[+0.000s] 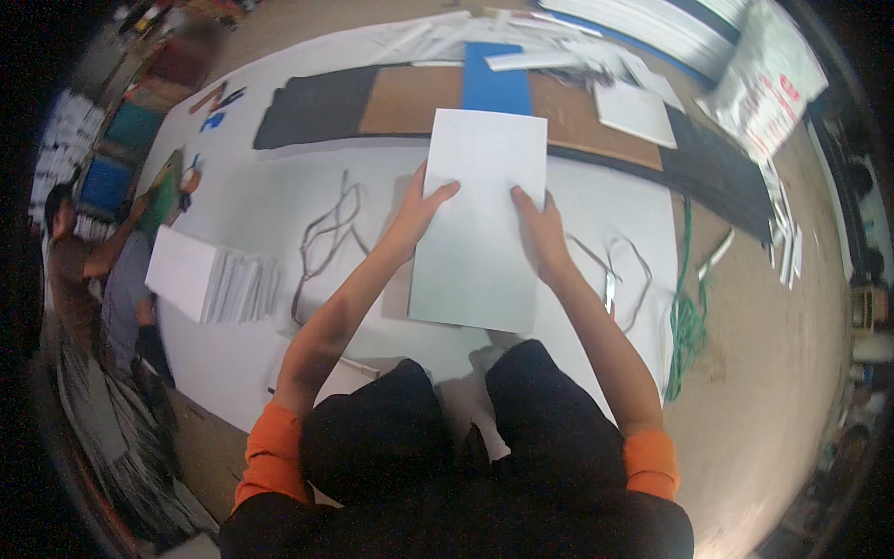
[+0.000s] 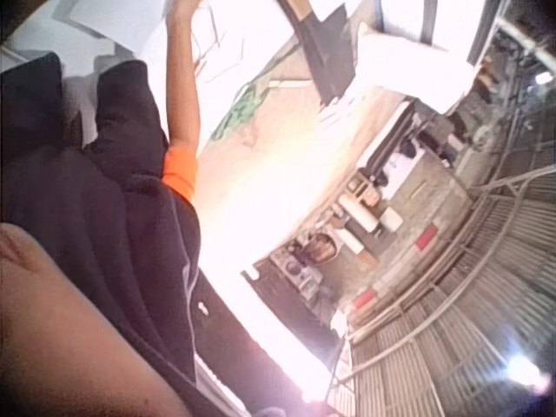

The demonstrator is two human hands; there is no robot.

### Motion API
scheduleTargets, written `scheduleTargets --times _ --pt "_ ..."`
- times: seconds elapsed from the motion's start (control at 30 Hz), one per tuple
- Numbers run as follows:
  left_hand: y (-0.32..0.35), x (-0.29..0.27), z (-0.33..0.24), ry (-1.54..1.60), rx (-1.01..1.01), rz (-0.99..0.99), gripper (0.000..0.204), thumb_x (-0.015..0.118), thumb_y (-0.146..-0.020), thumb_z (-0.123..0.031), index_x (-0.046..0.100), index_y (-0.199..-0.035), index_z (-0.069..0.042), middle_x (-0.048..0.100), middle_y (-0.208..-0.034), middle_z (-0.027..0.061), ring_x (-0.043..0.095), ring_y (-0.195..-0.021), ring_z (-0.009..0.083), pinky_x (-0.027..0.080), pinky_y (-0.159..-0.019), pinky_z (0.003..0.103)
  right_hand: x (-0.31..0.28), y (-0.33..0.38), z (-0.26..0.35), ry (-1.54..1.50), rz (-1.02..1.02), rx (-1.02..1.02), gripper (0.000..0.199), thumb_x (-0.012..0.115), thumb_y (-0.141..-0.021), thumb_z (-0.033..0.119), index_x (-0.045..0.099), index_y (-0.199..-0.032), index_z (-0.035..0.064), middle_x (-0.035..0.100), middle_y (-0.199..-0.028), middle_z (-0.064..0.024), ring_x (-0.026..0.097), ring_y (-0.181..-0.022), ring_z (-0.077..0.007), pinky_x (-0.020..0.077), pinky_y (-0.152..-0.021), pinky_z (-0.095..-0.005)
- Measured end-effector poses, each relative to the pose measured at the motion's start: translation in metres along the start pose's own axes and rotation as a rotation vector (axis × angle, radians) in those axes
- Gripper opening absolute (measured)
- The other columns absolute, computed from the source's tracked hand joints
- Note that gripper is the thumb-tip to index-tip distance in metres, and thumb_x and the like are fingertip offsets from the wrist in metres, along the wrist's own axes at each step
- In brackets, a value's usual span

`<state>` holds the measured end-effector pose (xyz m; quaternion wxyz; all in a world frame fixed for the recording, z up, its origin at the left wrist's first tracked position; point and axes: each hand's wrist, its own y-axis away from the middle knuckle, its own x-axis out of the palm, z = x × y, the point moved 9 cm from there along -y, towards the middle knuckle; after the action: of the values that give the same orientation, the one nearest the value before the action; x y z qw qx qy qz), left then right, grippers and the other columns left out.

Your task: The person gathers a stack of white rectangular sheets on a workbench and secures them with a long strip of fabric. They wrap the fabric around the stack multiple times, tie a knot to hold the bundle together, and trim the excess fabric with a utility knife.

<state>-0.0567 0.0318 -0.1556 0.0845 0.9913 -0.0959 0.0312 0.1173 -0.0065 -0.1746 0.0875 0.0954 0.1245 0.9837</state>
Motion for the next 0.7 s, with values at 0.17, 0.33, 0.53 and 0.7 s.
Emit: scheduleTargets --times 0.17,0.33,0.53,0.7 --pt "0.009 0.003 0.042 -0.508 -0.050 -0.131 0.072 0.062 -0.074 -0.035 0.028 -0.132 -0.007 0.035 -0.120 0.0194 0.029 -0.113 0.0312 0.026 -0.094 0.043 -0.044 0.010 -0.038 0.545 -0.174 0.076 0.066 0.058 -0.079 0.040 0.035 -0.125 -0.0003 0.037 -0.119 -0.0215 0.036 -0.111 -0.0281 0.0316 -0.094 -0.0362" --pt "0.011 -0.012 0.039 -0.627 -0.005 -0.210 0.071 0.059 -0.076 -0.041 0.029 -0.131 -0.007 0.026 -0.124 0.0191 0.022 -0.115 0.0345 0.020 -0.096 0.048 -0.039 0.013 -0.020 0.800 -0.343 -0.022 0.077 0.060 -0.074 0.043 0.028 -0.131 0.0013 0.024 -0.126 -0.0303 0.020 -0.118 -0.0430 0.0203 -0.099 -0.0493" --pt "0.043 -0.114 0.025 -0.478 0.177 -0.519 0.051 0.053 -0.083 -0.033 0.038 -0.125 -0.007 0.032 -0.123 0.0167 0.027 -0.113 0.0304 0.025 -0.096 0.042 0.078 -0.022 0.084 0.641 -0.097 -0.597 0.057 0.054 -0.082 0.029 0.033 -0.126 0.0004 0.031 -0.122 -0.0260 0.030 -0.114 -0.0374 0.0257 -0.097 -0.0423" --pt "0.147 -0.242 0.065 -0.152 0.189 -0.927 0.033 0.050 -0.086 -0.022 0.045 -0.114 -0.004 0.047 -0.104 0.0089 0.041 -0.098 0.0207 0.032 -0.089 0.032 0.288 -0.038 0.034 0.616 0.548 -0.635 0.046 0.052 -0.084 0.031 0.048 -0.115 -0.0025 0.051 -0.104 -0.0195 0.050 -0.096 -0.0235 0.0382 -0.084 -0.0304"
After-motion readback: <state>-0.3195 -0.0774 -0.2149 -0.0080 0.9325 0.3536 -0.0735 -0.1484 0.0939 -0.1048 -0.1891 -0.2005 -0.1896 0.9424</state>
